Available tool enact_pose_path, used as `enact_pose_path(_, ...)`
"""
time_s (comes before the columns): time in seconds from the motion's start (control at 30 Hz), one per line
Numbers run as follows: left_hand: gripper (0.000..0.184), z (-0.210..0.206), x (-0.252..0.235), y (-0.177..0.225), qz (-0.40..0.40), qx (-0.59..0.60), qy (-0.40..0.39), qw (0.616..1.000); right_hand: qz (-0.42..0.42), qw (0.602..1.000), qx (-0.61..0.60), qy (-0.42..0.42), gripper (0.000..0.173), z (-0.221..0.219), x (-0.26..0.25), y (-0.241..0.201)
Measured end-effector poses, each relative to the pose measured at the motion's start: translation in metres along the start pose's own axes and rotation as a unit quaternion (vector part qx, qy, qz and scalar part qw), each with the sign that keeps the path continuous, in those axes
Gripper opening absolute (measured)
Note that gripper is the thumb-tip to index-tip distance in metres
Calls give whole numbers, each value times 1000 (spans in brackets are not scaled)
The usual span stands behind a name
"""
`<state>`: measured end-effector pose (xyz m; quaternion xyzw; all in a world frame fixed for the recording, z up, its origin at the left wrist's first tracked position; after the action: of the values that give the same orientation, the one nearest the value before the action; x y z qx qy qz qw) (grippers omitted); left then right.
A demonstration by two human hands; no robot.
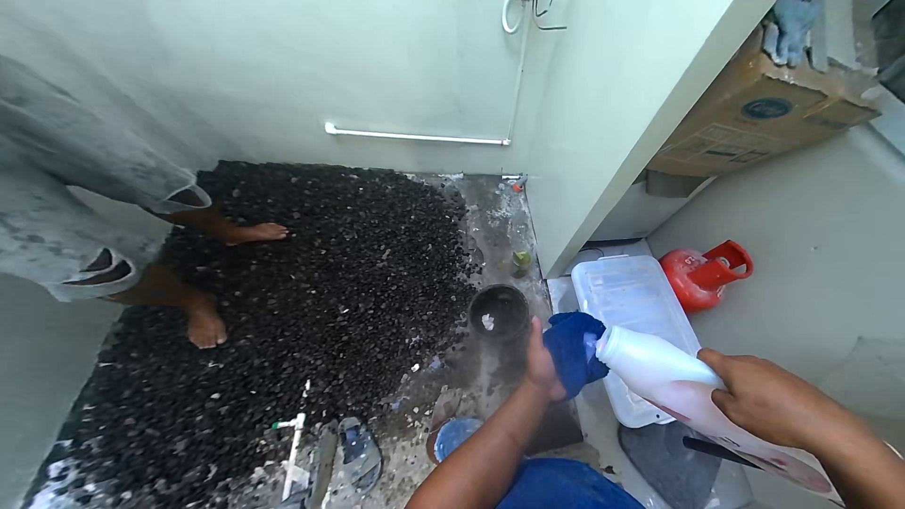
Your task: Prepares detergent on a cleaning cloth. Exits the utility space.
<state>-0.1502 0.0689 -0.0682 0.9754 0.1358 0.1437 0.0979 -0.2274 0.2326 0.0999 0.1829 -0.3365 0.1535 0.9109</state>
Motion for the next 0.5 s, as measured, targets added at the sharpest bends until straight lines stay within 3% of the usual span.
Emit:
enact_pose_path(0.27, 100, -2, -1, 2, 0, -9, 3, 1000, 22, 998, -50, 12, 26, -3, -2, 8)
enact_pose_path(0.5, 96, -12, -15, 12, -12, -15, -10, 1000, 91, 949, -293, 73, 28, -24, -33, 47)
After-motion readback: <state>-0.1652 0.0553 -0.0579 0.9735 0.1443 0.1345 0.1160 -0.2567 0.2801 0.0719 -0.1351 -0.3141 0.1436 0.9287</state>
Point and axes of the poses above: each hand's wrist, its own x-axis away from the middle knuckle, its own z-axis out of the back of the hand, y = z × x, the point moved 10 cm from there along -x, towards the middle knuckle, and after that the axes turned 11 degrees about -z, right-handed, at the moved point
